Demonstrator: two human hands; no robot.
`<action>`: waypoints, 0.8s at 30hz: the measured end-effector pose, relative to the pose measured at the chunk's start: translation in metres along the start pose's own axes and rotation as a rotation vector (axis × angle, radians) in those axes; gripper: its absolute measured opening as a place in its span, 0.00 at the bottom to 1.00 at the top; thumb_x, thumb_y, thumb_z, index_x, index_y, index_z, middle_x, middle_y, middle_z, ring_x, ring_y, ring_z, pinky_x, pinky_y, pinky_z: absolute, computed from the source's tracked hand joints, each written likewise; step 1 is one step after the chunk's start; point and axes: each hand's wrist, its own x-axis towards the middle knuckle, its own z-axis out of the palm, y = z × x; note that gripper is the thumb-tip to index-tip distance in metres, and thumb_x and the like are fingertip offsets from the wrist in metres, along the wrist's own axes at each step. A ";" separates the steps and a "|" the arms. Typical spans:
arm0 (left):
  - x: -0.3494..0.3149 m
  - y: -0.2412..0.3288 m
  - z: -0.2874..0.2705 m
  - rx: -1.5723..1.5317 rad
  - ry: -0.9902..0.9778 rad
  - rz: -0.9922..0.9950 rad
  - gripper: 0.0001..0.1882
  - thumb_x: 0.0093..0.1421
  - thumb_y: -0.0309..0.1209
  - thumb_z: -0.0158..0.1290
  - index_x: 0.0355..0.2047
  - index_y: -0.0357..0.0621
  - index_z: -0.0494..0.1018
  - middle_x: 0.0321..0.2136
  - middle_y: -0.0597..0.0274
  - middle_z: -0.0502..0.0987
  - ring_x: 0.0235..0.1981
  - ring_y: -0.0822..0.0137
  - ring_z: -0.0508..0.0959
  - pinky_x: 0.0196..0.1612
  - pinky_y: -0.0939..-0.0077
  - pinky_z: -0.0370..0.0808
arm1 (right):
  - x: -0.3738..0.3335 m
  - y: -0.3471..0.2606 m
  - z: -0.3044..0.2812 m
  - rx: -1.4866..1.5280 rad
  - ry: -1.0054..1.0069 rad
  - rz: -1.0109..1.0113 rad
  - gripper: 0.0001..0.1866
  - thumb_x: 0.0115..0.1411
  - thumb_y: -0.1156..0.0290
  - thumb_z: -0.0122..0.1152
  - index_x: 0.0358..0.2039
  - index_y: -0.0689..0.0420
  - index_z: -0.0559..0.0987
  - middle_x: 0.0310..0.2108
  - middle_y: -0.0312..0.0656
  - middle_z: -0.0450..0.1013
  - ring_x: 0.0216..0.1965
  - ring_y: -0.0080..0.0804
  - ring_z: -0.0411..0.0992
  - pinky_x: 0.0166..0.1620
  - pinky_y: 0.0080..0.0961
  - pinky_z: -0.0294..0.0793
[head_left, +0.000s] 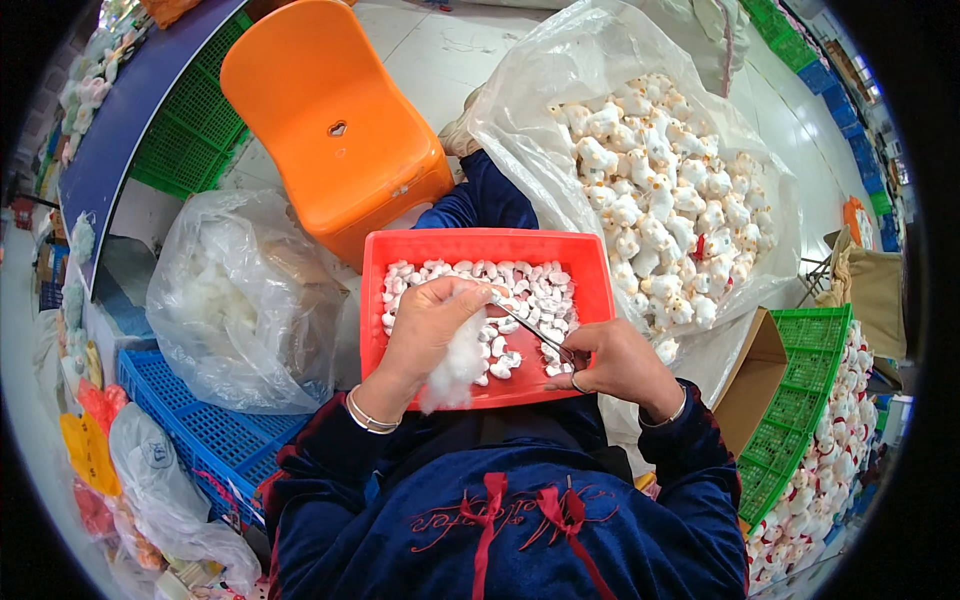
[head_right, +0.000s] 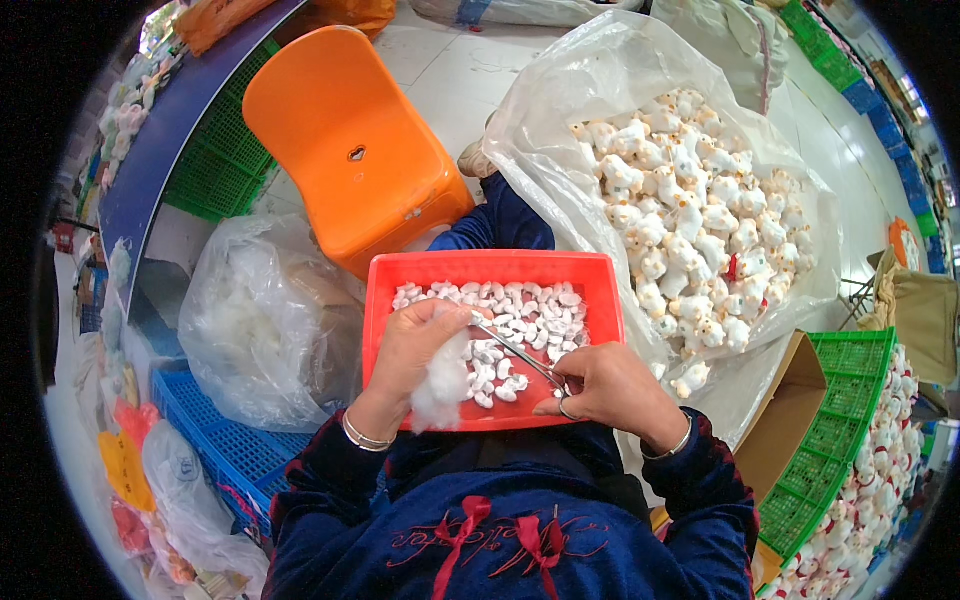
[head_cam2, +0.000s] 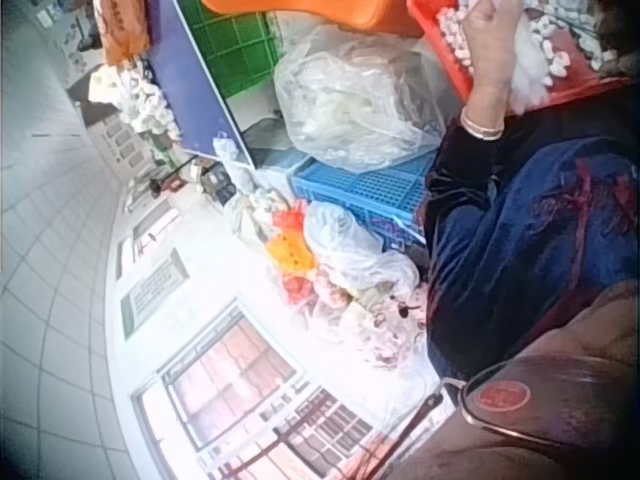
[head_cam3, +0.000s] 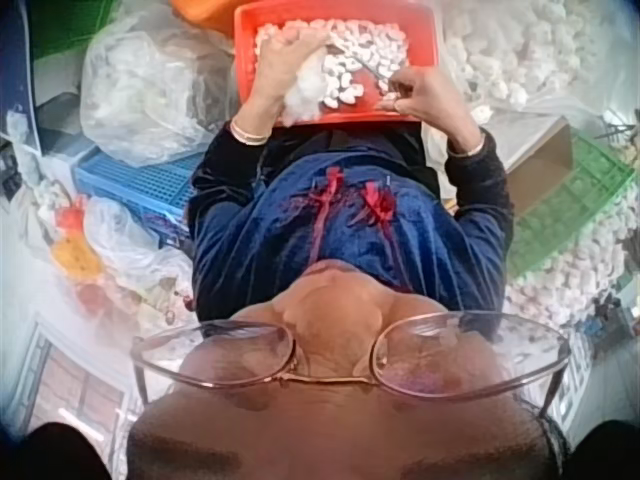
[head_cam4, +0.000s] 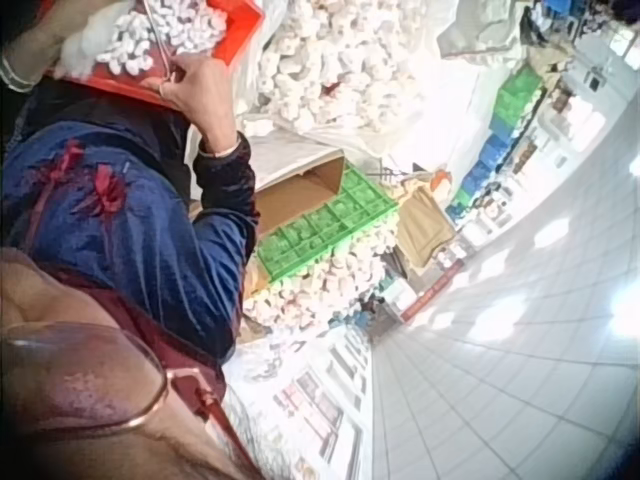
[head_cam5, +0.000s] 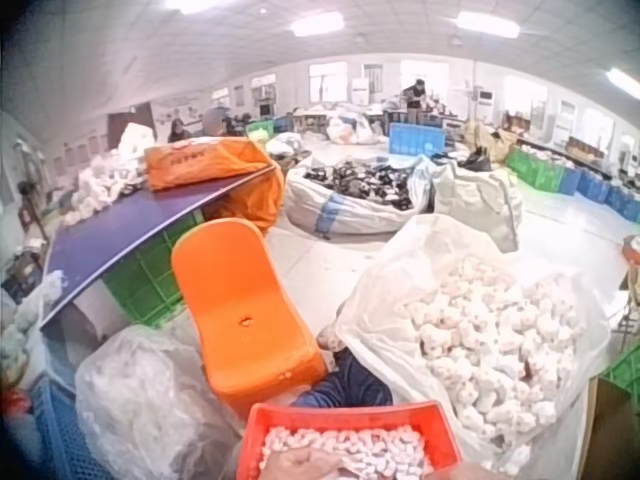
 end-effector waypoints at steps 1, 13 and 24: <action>0.000 0.000 0.000 -0.001 -0.001 0.007 0.12 0.67 0.34 0.56 0.42 0.36 0.82 0.28 0.63 0.82 0.24 0.78 0.78 0.26 0.84 0.75 | 0.000 -0.001 0.000 0.009 0.011 -0.007 0.23 0.49 0.51 0.77 0.26 0.61 0.81 0.20 0.49 0.74 0.23 0.49 0.73 0.28 0.38 0.70; -0.003 0.004 -0.003 0.036 -0.032 0.000 0.12 0.67 0.33 0.58 0.42 0.37 0.82 0.35 0.59 0.85 0.33 0.76 0.81 0.37 0.82 0.78 | -0.001 -0.002 0.005 0.036 0.005 0.033 0.22 0.50 0.54 0.77 0.26 0.62 0.80 0.21 0.51 0.74 0.23 0.49 0.73 0.28 0.37 0.70; -0.004 0.002 0.001 0.041 0.004 0.022 0.11 0.66 0.34 0.59 0.40 0.37 0.82 0.31 0.61 0.83 0.27 0.77 0.79 0.28 0.83 0.76 | -0.001 -0.003 0.009 0.134 0.001 0.070 0.22 0.50 0.55 0.77 0.27 0.62 0.80 0.20 0.49 0.73 0.20 0.43 0.70 0.27 0.34 0.69</action>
